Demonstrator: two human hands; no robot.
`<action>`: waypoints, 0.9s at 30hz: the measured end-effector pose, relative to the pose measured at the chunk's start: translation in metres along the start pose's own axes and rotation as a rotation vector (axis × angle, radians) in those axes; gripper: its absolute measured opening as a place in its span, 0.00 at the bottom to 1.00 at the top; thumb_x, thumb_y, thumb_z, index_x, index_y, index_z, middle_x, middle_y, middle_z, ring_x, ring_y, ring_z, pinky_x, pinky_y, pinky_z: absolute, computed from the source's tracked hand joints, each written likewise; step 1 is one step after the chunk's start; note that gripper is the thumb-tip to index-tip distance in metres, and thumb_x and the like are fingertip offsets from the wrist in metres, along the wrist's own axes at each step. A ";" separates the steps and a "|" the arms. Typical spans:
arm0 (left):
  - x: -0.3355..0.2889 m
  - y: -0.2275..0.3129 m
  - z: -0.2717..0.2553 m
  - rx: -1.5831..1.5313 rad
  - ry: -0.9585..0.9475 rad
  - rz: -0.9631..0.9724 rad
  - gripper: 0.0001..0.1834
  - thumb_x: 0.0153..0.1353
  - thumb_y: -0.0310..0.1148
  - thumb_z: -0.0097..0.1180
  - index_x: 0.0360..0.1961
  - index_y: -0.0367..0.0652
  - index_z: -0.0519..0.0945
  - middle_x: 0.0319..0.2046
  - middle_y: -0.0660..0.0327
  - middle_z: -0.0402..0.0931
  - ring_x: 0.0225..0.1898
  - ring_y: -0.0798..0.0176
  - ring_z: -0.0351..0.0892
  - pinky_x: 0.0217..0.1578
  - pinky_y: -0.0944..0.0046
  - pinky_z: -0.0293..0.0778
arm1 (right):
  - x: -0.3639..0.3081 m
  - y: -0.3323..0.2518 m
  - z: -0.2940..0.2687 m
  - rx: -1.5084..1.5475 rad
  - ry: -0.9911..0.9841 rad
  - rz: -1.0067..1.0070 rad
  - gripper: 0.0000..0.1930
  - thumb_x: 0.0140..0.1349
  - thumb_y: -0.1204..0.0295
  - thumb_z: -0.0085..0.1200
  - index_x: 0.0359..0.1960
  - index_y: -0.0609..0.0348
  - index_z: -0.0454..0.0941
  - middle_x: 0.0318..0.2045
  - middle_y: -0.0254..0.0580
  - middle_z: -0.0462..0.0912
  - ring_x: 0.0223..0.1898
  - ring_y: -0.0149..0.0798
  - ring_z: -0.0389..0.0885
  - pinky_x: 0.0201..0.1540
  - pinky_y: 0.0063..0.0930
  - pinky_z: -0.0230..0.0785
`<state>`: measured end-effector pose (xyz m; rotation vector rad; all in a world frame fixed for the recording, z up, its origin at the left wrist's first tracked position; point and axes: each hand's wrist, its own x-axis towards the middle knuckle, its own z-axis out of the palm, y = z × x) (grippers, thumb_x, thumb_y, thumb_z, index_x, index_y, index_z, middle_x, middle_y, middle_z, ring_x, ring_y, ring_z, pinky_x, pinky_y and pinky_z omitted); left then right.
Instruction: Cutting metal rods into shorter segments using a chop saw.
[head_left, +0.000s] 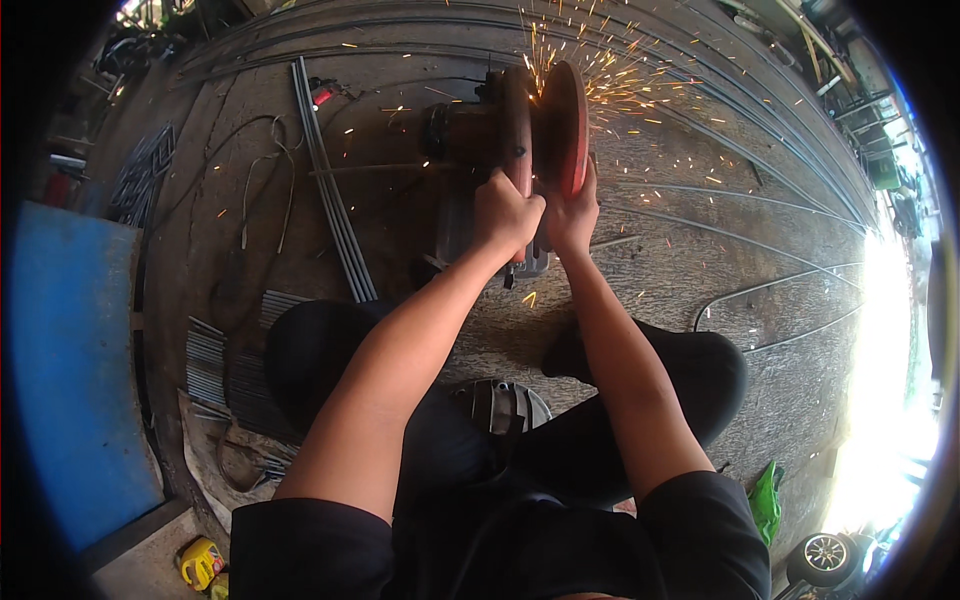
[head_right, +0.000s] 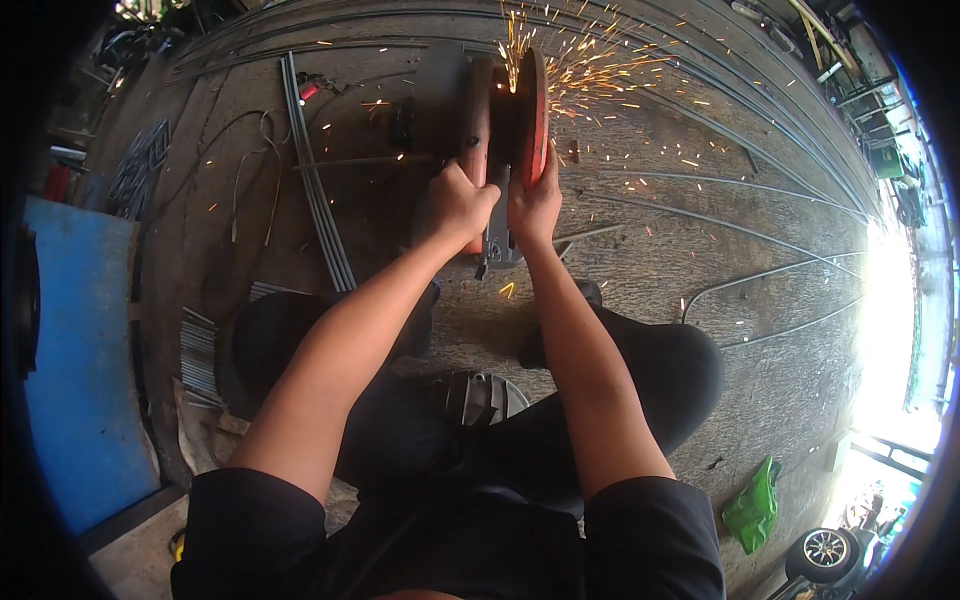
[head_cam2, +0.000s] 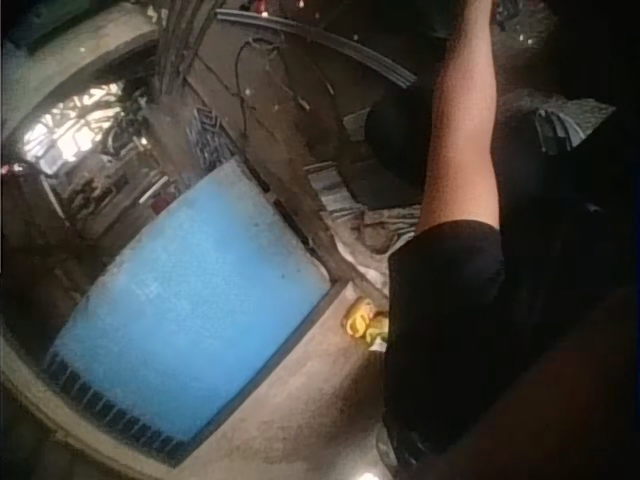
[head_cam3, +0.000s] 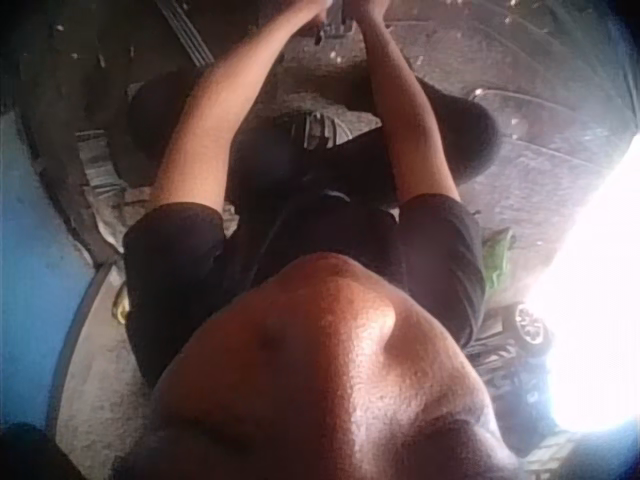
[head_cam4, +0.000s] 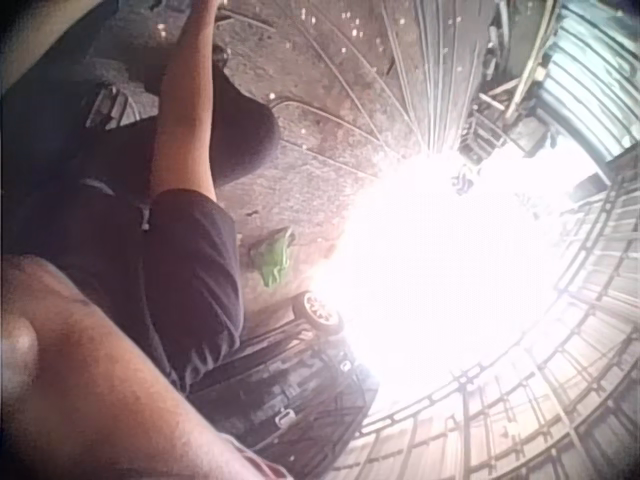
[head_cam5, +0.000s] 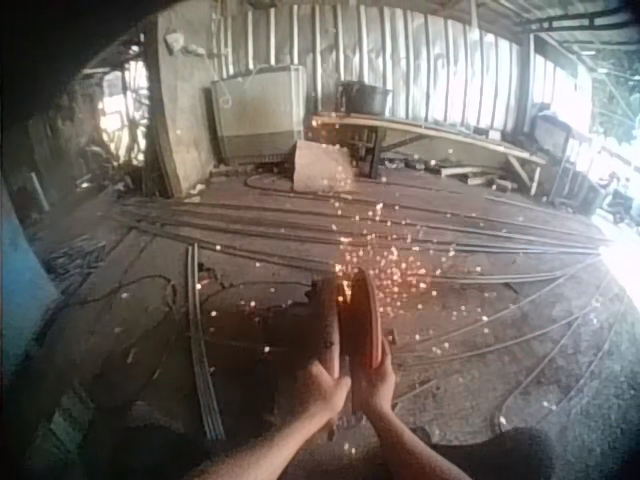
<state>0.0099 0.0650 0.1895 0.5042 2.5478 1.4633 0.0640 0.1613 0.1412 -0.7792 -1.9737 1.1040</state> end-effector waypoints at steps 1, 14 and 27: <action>0.000 0.000 -0.001 0.000 -0.008 -0.030 0.20 0.41 0.30 0.59 0.37 0.30 0.76 0.30 0.40 0.79 0.36 0.42 0.82 0.38 0.52 0.77 | 0.000 0.000 0.000 -0.008 -0.003 0.011 0.32 0.58 0.69 0.54 0.64 0.60 0.58 0.51 0.61 0.75 0.53 0.59 0.74 0.52 0.43 0.68; -0.001 -0.003 0.002 0.003 0.006 -0.024 0.21 0.39 0.30 0.59 0.37 0.29 0.75 0.30 0.39 0.79 0.37 0.39 0.81 0.39 0.52 0.77 | -0.003 0.003 0.001 -0.018 0.004 0.003 0.33 0.58 0.65 0.55 0.65 0.59 0.58 0.50 0.62 0.76 0.53 0.60 0.75 0.52 0.43 0.68; 0.000 -0.005 0.001 -0.002 -0.009 0.009 0.23 0.40 0.29 0.57 0.38 0.23 0.73 0.29 0.33 0.77 0.36 0.37 0.80 0.41 0.50 0.78 | -0.003 0.008 0.004 -0.034 0.011 0.010 0.33 0.58 0.68 0.55 0.64 0.62 0.58 0.48 0.63 0.76 0.51 0.60 0.76 0.51 0.43 0.68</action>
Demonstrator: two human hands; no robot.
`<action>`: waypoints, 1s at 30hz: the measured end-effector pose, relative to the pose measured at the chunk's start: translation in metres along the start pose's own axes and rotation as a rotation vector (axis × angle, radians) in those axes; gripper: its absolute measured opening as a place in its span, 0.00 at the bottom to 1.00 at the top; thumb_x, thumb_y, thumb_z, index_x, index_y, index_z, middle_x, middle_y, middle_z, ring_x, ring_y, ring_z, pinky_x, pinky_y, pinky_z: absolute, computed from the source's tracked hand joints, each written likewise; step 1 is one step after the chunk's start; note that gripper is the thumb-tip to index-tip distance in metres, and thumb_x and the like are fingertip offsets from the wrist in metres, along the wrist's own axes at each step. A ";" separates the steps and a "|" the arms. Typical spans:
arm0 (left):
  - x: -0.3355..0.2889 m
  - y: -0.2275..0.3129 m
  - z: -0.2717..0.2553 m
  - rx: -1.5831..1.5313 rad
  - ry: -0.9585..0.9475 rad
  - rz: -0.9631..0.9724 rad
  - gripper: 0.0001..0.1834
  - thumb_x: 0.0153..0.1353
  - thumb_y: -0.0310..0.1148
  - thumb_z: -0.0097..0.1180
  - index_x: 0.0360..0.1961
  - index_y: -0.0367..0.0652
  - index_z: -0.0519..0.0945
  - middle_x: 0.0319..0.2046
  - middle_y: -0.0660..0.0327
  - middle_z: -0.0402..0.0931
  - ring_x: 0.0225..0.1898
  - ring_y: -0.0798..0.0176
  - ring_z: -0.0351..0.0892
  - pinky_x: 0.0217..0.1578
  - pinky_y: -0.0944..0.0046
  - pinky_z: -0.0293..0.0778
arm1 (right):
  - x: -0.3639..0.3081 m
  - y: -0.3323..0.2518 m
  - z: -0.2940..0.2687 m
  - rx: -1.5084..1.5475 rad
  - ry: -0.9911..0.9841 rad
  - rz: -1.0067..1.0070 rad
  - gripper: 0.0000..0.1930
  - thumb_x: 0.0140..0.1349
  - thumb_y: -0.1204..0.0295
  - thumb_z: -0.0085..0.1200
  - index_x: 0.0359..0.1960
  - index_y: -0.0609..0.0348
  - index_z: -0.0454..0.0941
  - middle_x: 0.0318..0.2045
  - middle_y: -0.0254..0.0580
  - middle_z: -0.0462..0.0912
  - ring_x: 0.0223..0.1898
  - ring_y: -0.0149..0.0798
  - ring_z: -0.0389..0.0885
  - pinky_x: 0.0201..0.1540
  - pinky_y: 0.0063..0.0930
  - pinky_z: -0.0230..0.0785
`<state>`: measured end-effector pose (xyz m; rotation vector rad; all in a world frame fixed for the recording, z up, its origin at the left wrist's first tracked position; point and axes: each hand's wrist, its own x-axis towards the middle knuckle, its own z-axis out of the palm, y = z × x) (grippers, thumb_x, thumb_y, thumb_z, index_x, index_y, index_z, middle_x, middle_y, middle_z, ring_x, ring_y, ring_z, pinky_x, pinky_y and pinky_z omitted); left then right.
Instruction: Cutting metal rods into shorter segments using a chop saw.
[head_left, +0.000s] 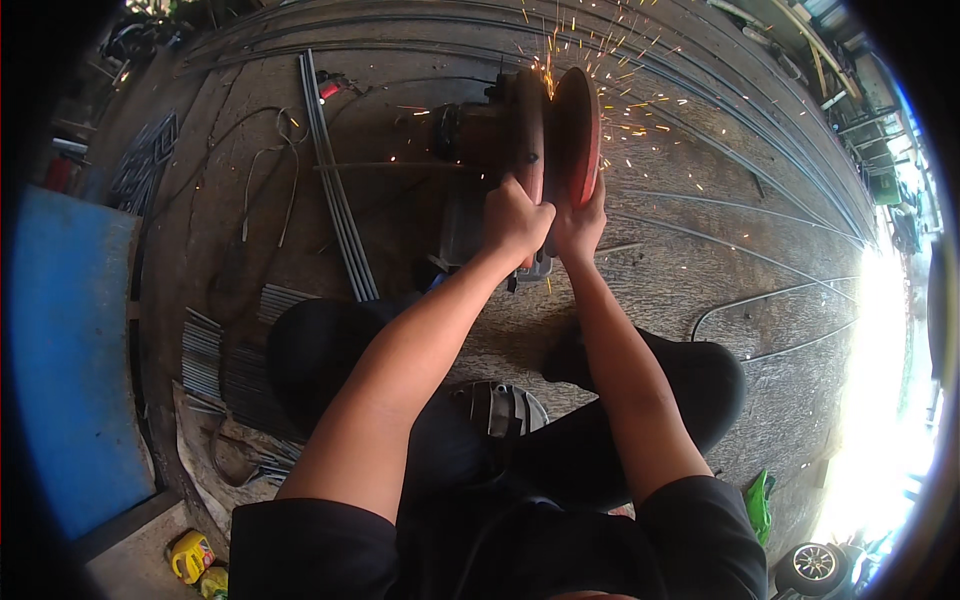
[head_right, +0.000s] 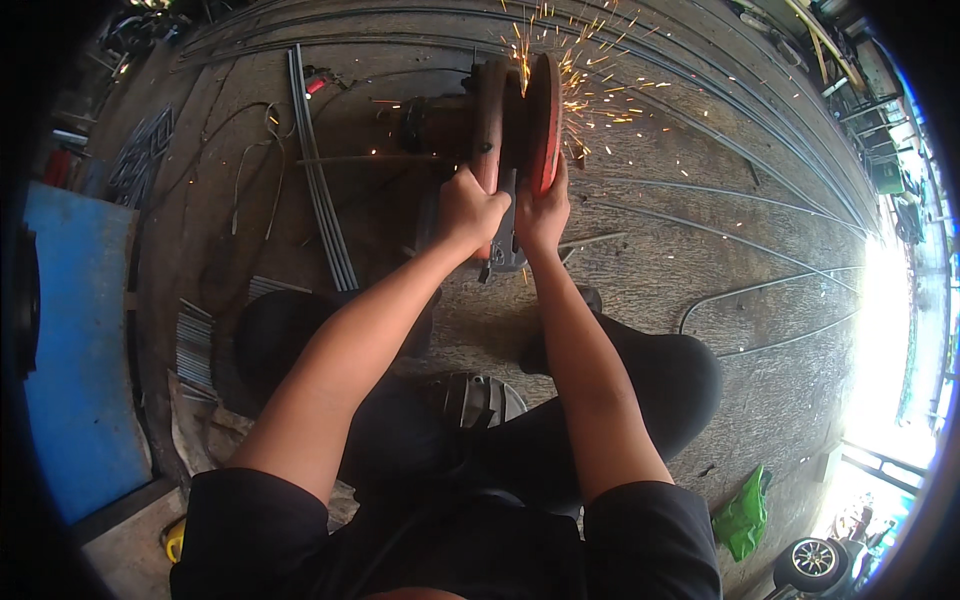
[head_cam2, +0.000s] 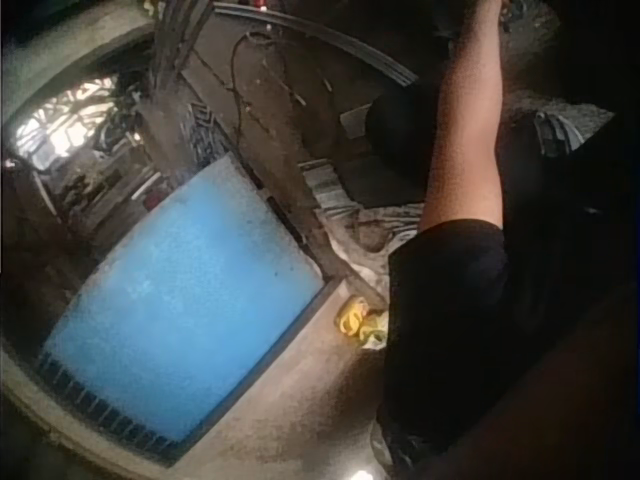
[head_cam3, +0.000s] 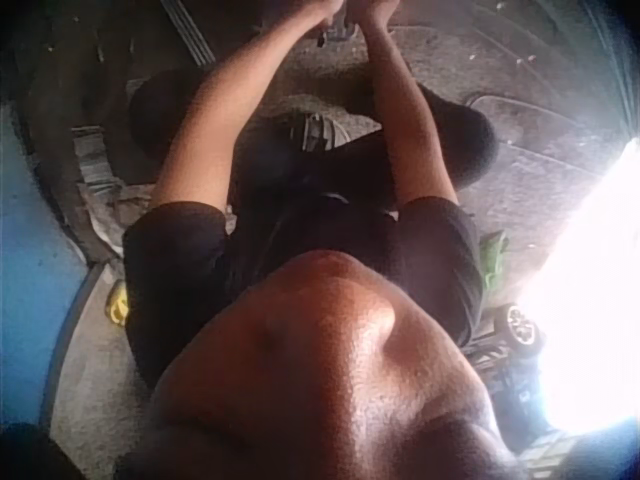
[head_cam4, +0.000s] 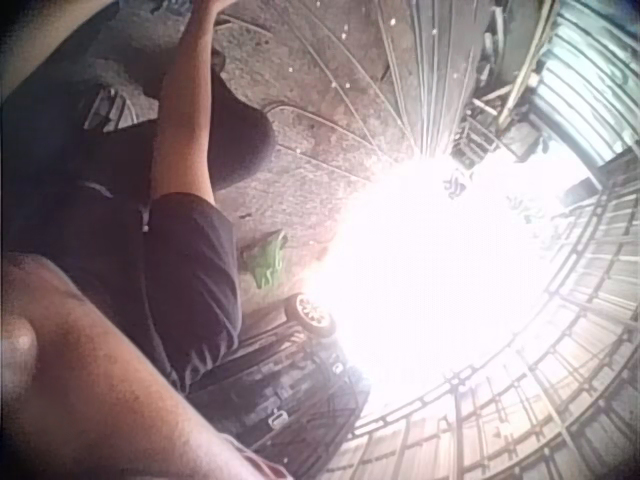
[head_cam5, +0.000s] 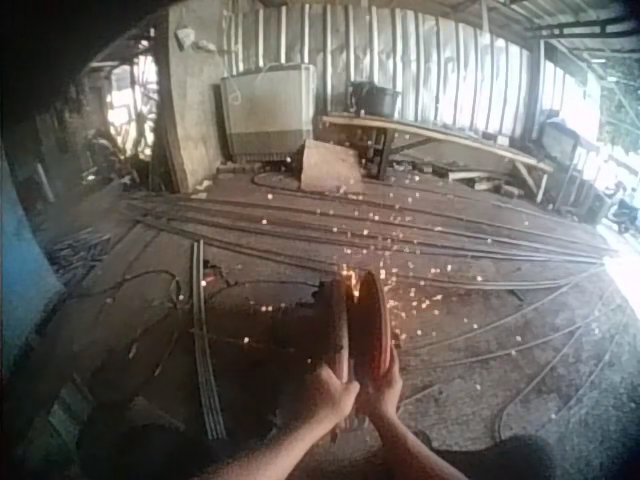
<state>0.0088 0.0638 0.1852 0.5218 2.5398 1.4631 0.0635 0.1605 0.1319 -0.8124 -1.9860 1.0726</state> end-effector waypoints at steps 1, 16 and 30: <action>0.000 0.000 0.000 -0.004 -0.003 -0.012 0.24 0.40 0.29 0.57 0.39 0.23 0.73 0.29 0.33 0.77 0.36 0.37 0.80 0.42 0.50 0.78 | 0.000 -0.001 0.000 -0.005 0.005 -0.005 0.33 0.57 0.68 0.55 0.64 0.62 0.58 0.48 0.63 0.76 0.51 0.60 0.76 0.51 0.43 0.68; -0.001 -0.001 0.003 -0.029 -0.008 -0.022 0.25 0.40 0.28 0.56 0.42 0.22 0.72 0.30 0.32 0.77 0.37 0.37 0.80 0.42 0.50 0.78 | -0.002 0.000 0.001 -0.023 0.019 0.016 0.34 0.56 0.65 0.56 0.64 0.61 0.59 0.46 0.64 0.77 0.49 0.61 0.77 0.49 0.45 0.69; -0.002 -0.001 0.002 -0.033 -0.011 -0.011 0.23 0.41 0.29 0.57 0.38 0.23 0.73 0.28 0.33 0.77 0.35 0.37 0.81 0.39 0.50 0.78 | -0.002 0.004 0.001 -0.021 0.010 0.055 0.33 0.57 0.65 0.57 0.63 0.62 0.60 0.47 0.63 0.77 0.50 0.59 0.76 0.49 0.44 0.69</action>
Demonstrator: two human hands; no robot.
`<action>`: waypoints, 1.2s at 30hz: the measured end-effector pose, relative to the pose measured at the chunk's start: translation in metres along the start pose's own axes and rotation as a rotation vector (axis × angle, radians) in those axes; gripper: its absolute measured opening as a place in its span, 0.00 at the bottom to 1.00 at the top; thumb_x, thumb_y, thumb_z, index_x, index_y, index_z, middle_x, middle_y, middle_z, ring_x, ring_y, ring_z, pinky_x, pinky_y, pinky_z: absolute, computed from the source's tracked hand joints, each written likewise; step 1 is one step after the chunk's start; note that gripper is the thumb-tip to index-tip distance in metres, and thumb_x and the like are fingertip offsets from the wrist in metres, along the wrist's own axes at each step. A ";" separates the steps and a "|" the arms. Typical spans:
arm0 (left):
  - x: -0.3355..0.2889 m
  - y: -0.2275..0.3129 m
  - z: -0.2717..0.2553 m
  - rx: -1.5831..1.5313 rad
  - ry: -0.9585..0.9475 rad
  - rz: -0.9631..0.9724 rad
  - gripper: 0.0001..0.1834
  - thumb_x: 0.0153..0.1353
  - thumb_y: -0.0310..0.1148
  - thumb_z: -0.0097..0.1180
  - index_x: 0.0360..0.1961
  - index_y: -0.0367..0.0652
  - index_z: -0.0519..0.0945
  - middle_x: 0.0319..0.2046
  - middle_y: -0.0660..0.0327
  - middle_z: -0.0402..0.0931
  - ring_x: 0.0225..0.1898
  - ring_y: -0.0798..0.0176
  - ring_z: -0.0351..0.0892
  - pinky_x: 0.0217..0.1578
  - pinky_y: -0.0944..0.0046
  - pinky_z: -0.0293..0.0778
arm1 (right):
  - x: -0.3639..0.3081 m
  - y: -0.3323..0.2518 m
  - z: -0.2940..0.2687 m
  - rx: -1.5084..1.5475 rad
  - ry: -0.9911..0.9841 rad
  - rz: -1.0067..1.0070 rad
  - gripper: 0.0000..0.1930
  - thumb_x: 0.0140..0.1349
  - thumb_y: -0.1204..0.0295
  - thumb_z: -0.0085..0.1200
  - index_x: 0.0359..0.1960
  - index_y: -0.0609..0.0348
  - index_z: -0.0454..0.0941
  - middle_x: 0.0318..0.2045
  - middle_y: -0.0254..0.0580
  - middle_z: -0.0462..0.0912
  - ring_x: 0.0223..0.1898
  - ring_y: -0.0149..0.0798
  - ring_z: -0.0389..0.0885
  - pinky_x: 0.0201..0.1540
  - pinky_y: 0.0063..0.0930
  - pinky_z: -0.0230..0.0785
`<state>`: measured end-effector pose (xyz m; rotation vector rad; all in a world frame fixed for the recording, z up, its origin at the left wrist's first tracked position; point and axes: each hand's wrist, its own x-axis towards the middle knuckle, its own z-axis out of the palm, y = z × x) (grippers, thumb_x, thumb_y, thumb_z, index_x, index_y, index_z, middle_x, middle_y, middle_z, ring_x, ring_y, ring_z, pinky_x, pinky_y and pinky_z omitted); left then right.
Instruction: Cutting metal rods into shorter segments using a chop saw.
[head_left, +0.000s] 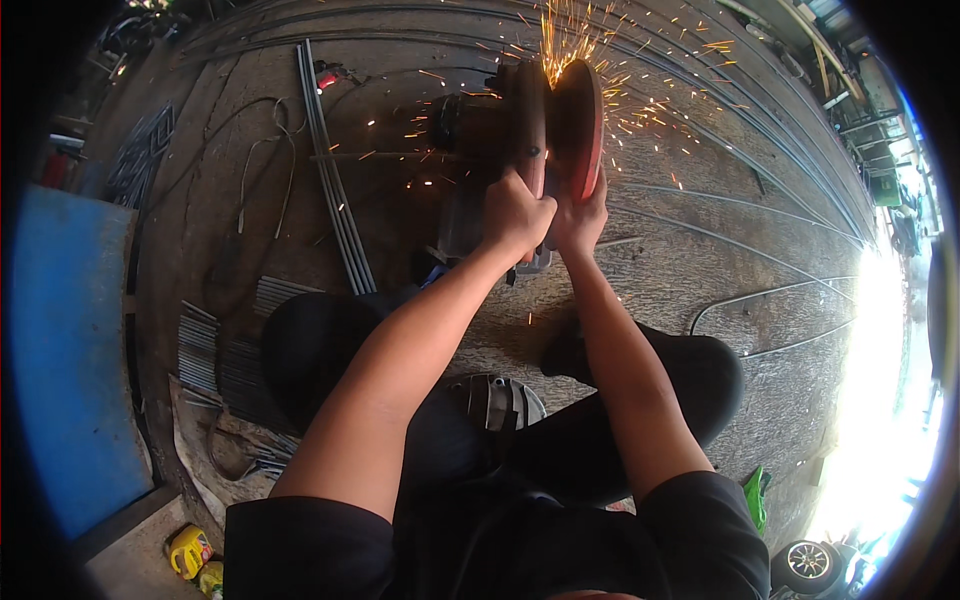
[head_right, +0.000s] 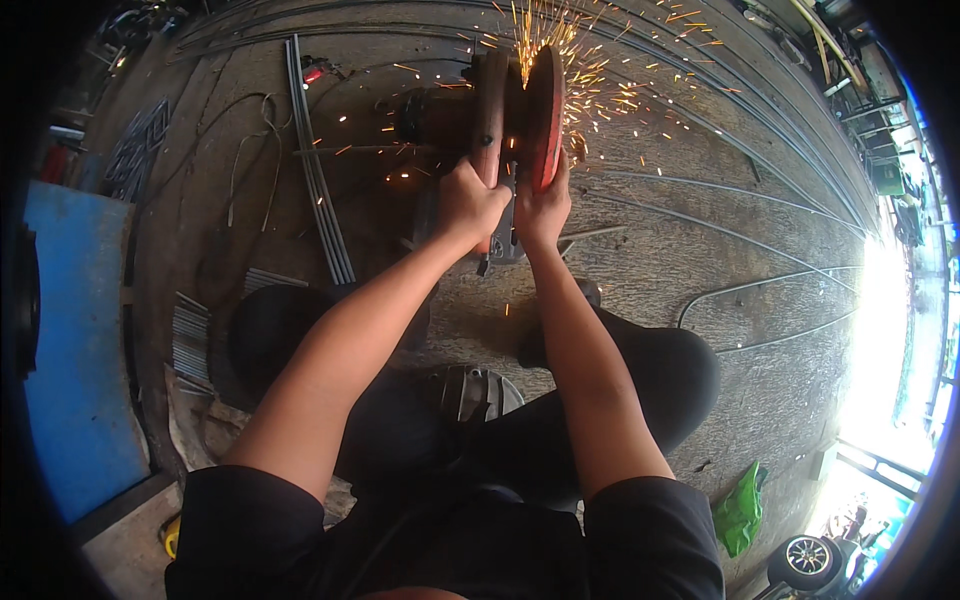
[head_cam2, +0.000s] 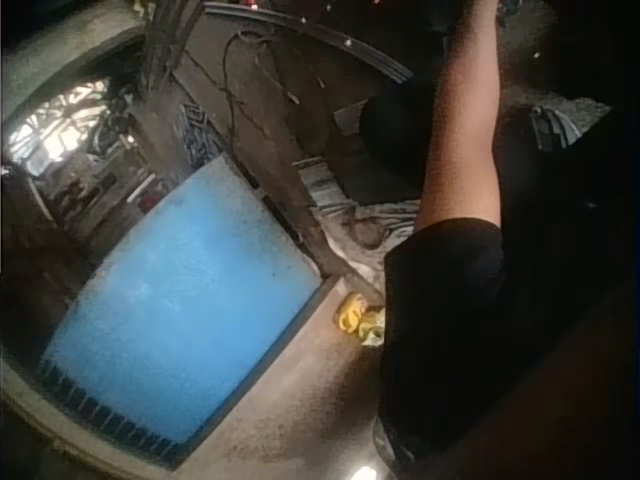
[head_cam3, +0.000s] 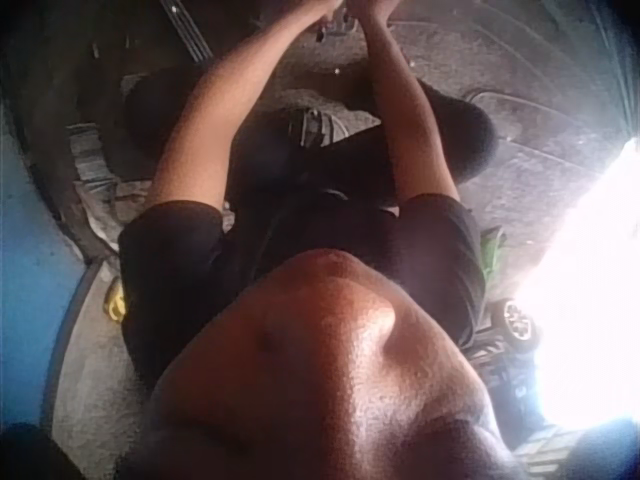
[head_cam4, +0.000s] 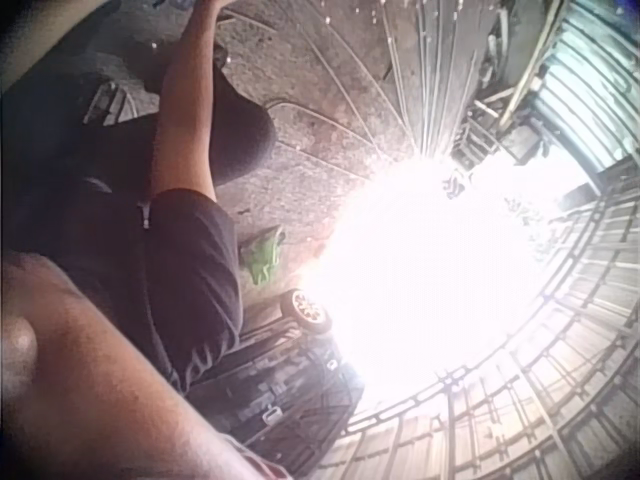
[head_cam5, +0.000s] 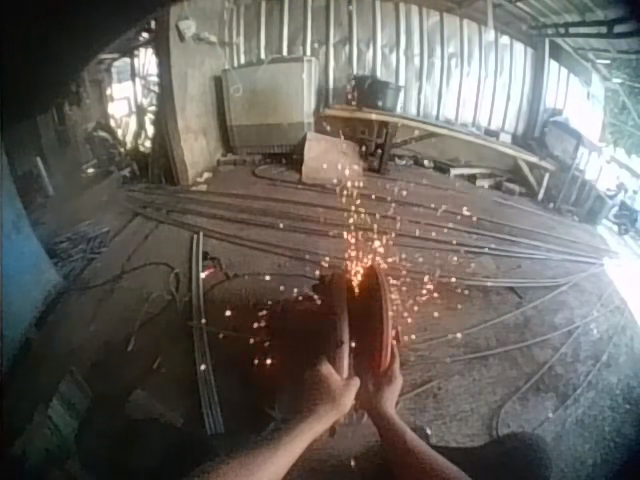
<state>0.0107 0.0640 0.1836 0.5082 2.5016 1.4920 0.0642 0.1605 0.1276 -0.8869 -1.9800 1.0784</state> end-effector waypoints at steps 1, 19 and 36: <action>0.000 -0.002 0.000 -0.005 0.002 0.007 0.23 0.41 0.29 0.58 0.38 0.23 0.73 0.28 0.33 0.77 0.35 0.37 0.81 0.39 0.51 0.78 | -0.001 -0.002 0.001 0.001 0.003 -0.010 0.33 0.57 0.64 0.57 0.63 0.62 0.60 0.47 0.63 0.77 0.50 0.59 0.76 0.49 0.44 0.69; 0.000 -0.002 0.003 0.017 0.021 -0.031 0.21 0.41 0.29 0.59 0.37 0.27 0.75 0.30 0.38 0.79 0.37 0.42 0.82 0.39 0.53 0.77 | -0.002 -0.001 0.001 0.005 0.030 -0.049 0.33 0.57 0.63 0.59 0.62 0.63 0.61 0.45 0.63 0.78 0.48 0.59 0.78 0.48 0.43 0.69; -0.002 -0.002 0.001 0.040 0.000 -0.037 0.20 0.42 0.29 0.58 0.38 0.29 0.75 0.30 0.40 0.80 0.37 0.42 0.82 0.39 0.52 0.77 | -0.003 0.004 0.002 -0.010 0.033 -0.013 0.32 0.57 0.62 0.58 0.62 0.60 0.62 0.45 0.62 0.79 0.47 0.59 0.78 0.47 0.44 0.70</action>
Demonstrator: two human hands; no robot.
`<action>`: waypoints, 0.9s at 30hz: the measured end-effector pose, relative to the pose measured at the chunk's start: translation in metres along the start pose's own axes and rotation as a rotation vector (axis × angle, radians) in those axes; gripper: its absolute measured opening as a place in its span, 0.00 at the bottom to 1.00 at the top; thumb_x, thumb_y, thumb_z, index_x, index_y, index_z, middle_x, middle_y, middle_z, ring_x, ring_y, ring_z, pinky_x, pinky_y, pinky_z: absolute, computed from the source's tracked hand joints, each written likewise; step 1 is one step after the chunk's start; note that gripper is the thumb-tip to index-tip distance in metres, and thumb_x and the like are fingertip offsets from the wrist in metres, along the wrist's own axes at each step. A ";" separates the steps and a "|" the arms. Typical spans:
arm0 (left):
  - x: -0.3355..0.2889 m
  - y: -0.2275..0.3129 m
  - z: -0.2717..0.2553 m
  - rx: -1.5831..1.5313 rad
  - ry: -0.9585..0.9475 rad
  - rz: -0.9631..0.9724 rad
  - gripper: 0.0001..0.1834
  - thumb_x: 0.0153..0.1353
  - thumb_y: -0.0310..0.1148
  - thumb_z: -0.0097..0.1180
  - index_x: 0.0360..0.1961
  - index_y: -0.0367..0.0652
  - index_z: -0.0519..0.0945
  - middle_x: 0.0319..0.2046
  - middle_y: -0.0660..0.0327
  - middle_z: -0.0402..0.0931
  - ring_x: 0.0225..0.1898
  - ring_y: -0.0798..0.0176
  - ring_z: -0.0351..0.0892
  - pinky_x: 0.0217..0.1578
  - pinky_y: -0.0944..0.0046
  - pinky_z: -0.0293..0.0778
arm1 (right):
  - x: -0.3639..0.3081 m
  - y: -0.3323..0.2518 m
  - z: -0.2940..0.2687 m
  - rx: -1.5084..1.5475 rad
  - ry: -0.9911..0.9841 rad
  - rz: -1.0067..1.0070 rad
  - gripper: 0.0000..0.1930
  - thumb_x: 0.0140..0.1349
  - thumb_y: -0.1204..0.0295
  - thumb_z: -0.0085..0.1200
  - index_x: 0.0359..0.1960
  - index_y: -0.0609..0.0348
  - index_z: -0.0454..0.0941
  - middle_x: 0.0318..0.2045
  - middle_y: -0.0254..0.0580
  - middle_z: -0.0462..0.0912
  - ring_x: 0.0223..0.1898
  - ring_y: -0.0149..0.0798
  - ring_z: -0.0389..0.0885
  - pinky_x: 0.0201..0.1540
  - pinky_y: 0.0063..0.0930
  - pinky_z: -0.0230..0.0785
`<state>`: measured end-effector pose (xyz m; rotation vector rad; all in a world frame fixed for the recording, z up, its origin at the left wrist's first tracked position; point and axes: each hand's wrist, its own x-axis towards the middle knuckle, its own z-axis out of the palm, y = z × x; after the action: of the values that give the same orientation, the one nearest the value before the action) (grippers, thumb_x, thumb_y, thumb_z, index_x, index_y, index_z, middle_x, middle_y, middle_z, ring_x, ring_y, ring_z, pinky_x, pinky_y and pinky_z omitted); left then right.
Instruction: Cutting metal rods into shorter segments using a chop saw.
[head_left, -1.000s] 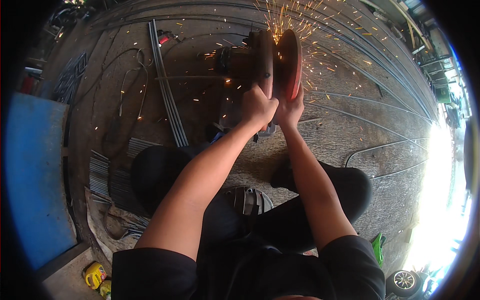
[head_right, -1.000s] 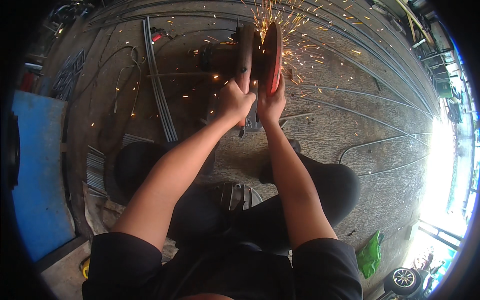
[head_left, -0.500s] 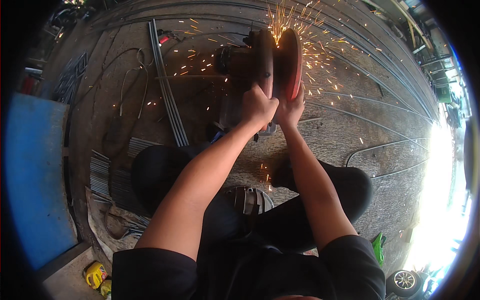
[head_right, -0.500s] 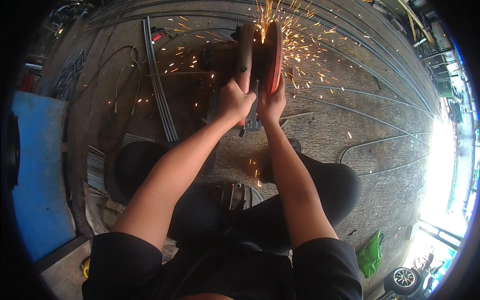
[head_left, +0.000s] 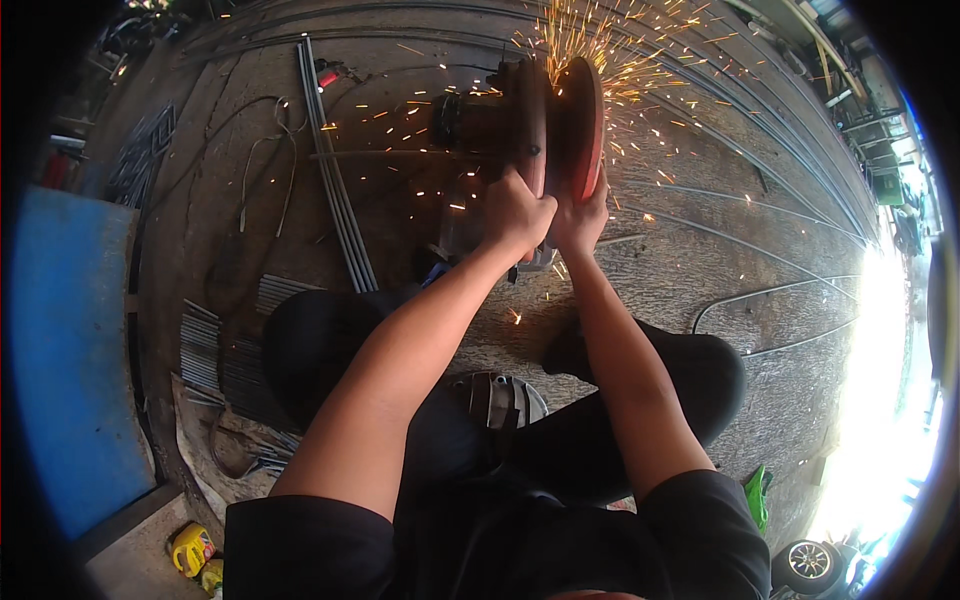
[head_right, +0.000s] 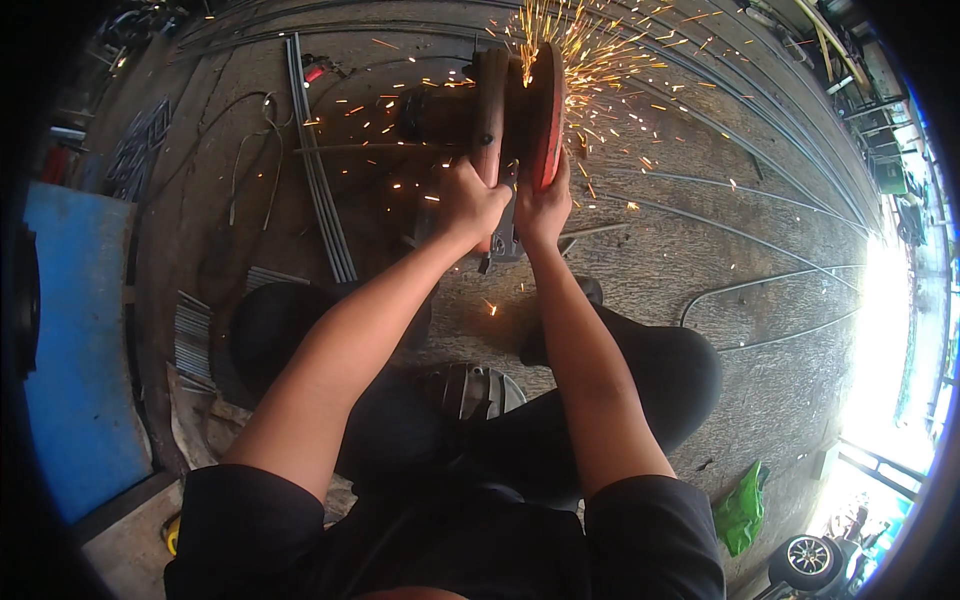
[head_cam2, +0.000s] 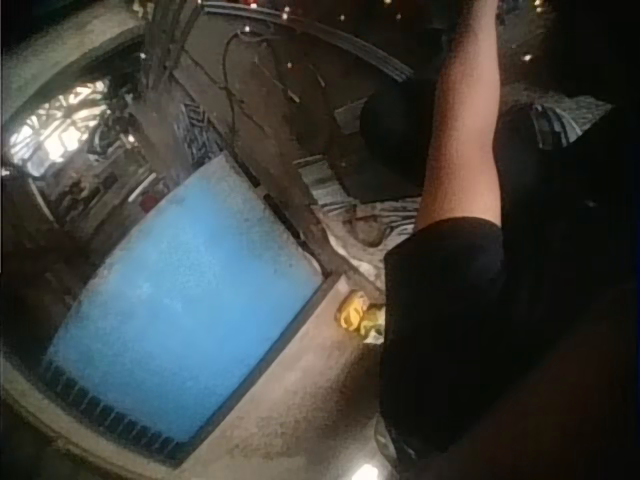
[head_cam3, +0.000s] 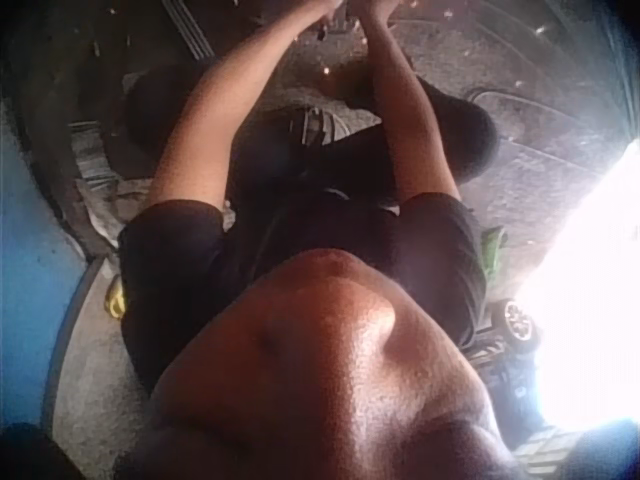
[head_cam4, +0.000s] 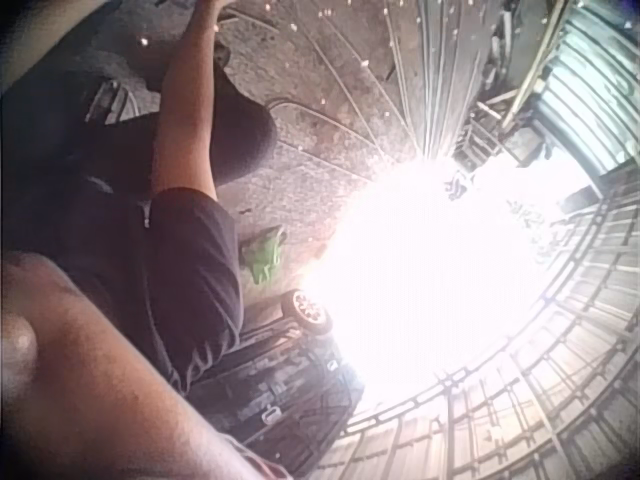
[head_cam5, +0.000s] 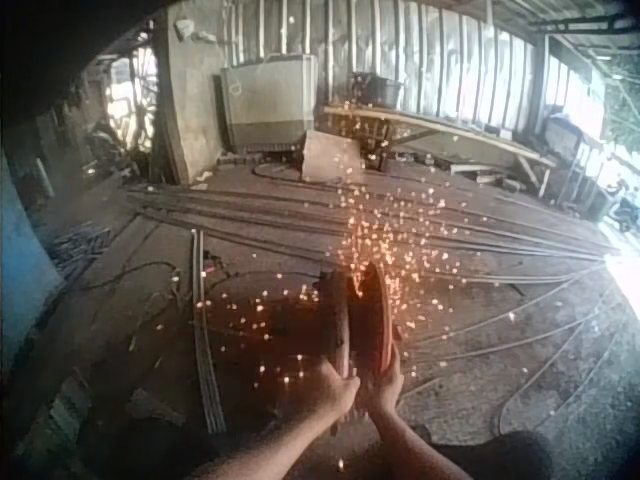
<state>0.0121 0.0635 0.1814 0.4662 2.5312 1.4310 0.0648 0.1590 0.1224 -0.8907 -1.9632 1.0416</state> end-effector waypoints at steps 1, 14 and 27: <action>0.000 0.000 0.000 -0.027 -0.010 -0.004 0.20 0.42 0.29 0.58 0.38 0.29 0.75 0.30 0.40 0.79 0.37 0.42 0.82 0.39 0.52 0.77 | 0.000 -0.001 0.000 -0.001 0.006 -0.012 0.32 0.57 0.62 0.58 0.62 0.60 0.62 0.44 0.62 0.79 0.47 0.59 0.78 0.47 0.44 0.70; -0.003 0.004 -0.003 -0.045 -0.027 -0.008 0.21 0.42 0.29 0.56 0.37 0.24 0.73 0.28 0.34 0.77 0.34 0.38 0.81 0.37 0.49 0.79 | -0.002 0.000 -0.001 -0.036 -0.003 0.014 0.32 0.57 0.64 0.58 0.62 0.60 0.62 0.43 0.61 0.79 0.46 0.60 0.79 0.47 0.44 0.70; -0.002 -0.002 0.000 -0.024 0.008 0.044 0.23 0.42 0.29 0.56 0.40 0.24 0.72 0.31 0.33 0.77 0.37 0.37 0.80 0.41 0.50 0.78 | -0.002 0.005 0.002 -0.008 0.022 -0.067 0.31 0.57 0.64 0.56 0.62 0.59 0.62 0.43 0.62 0.79 0.45 0.61 0.79 0.45 0.45 0.71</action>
<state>0.0133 0.0622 0.1796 0.5159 2.5222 1.4797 0.0658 0.1589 0.1165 -0.8320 -1.9668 0.9820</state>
